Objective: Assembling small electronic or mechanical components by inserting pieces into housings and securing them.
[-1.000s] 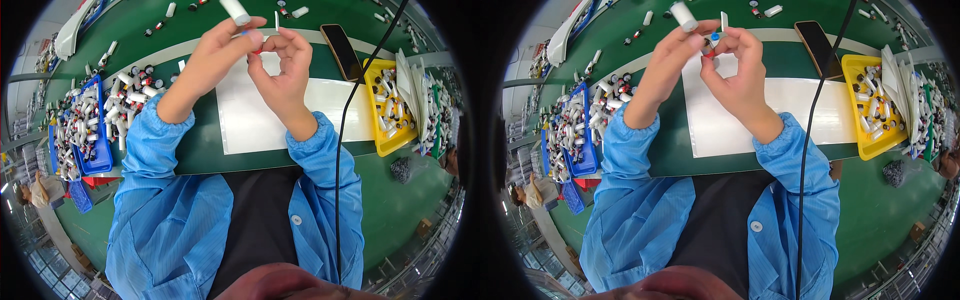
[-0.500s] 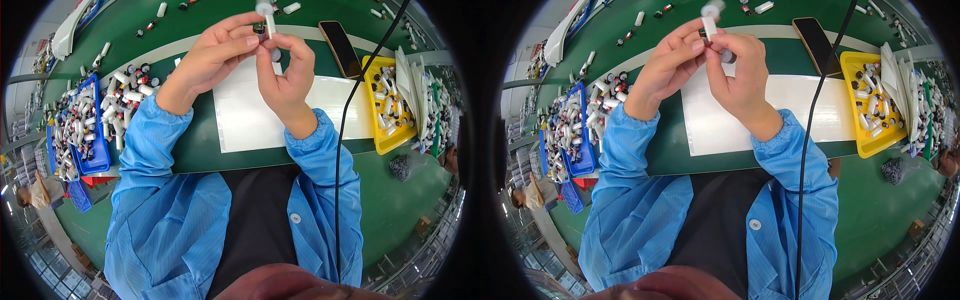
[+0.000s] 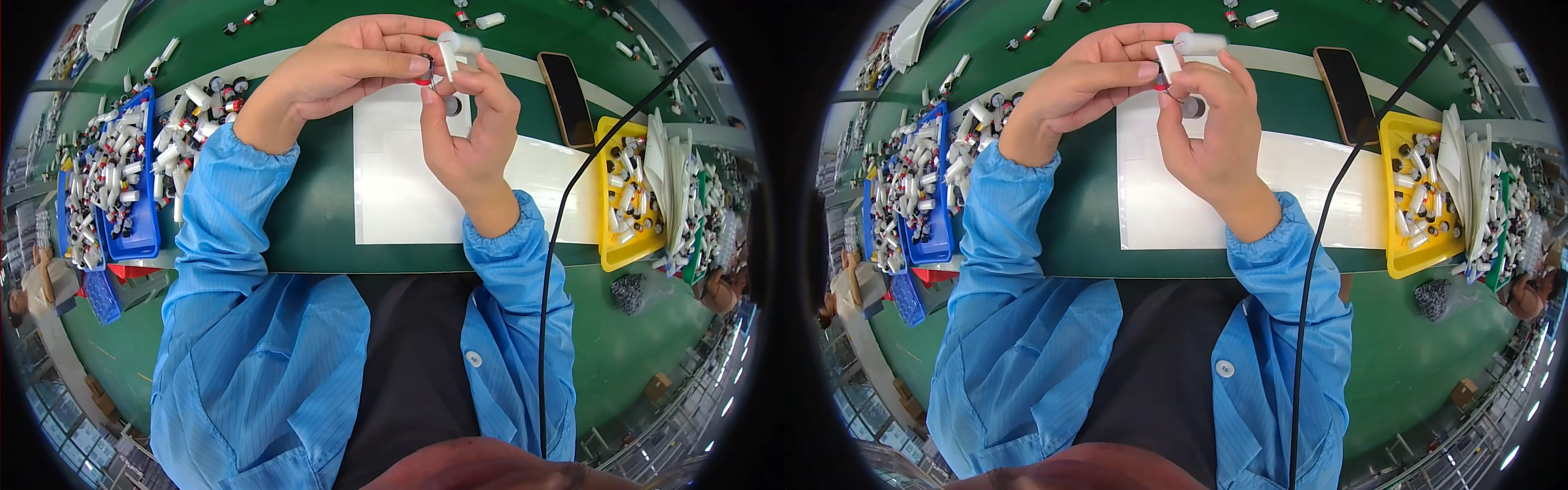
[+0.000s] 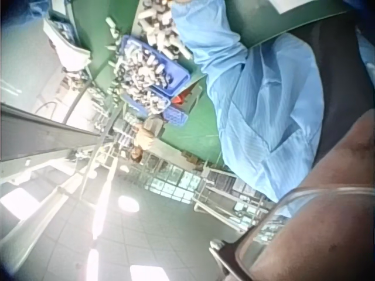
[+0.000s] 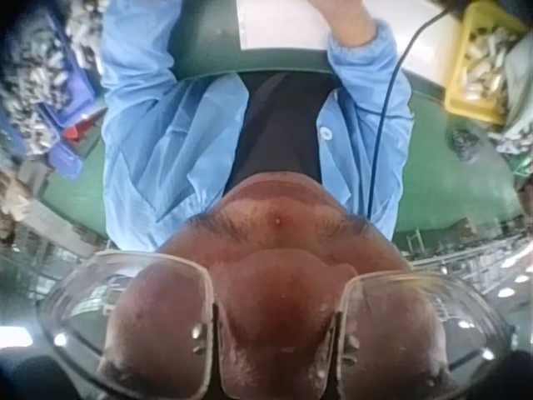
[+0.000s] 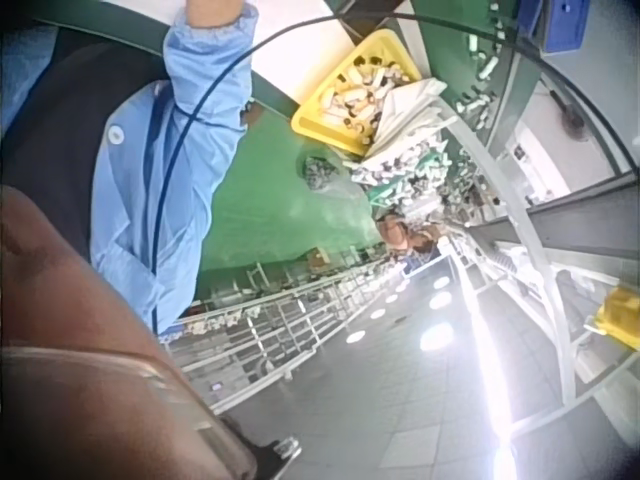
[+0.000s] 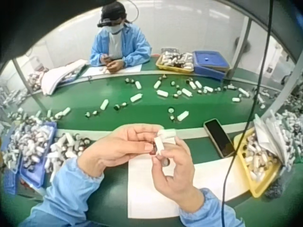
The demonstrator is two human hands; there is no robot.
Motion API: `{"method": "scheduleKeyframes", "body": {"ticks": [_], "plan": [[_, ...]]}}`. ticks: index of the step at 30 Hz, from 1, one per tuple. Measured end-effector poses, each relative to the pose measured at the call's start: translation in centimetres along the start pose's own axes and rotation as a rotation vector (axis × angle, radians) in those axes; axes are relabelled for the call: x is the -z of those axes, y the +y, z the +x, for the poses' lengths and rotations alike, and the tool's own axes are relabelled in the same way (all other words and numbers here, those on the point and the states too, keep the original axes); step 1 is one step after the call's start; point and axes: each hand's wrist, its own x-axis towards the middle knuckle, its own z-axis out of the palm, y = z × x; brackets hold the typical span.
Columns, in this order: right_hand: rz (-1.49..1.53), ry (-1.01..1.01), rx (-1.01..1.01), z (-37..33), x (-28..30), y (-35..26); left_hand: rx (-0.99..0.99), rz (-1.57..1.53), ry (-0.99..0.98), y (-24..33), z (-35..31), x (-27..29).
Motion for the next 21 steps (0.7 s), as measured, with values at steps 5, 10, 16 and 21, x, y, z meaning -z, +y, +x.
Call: {"method": "scheduleKeyframes", "body": {"ticks": [5, 10, 16, 21], "plan": [[0.036, 0.003, -0.119, 0.3, 0.1, 0.8, -0.038, -0.15, 0.023, -1.0, 0.1, 0.9], [0.13, -0.03, -0.062, 0.8, 0.3, 0.8, 0.068, -0.184, 0.079, -0.6, 0.2, -0.2], [0.213, -0.009, -0.071, 0.8, 0.6, 1.2, 0.076, -0.052, 0.002, -1.2, 0.4, -0.5], [0.228, 0.065, -0.157, 0.6, 0.3, 1.5, -0.009, 0.033, 0.129, -0.8, 0.4, -1.2]]}}
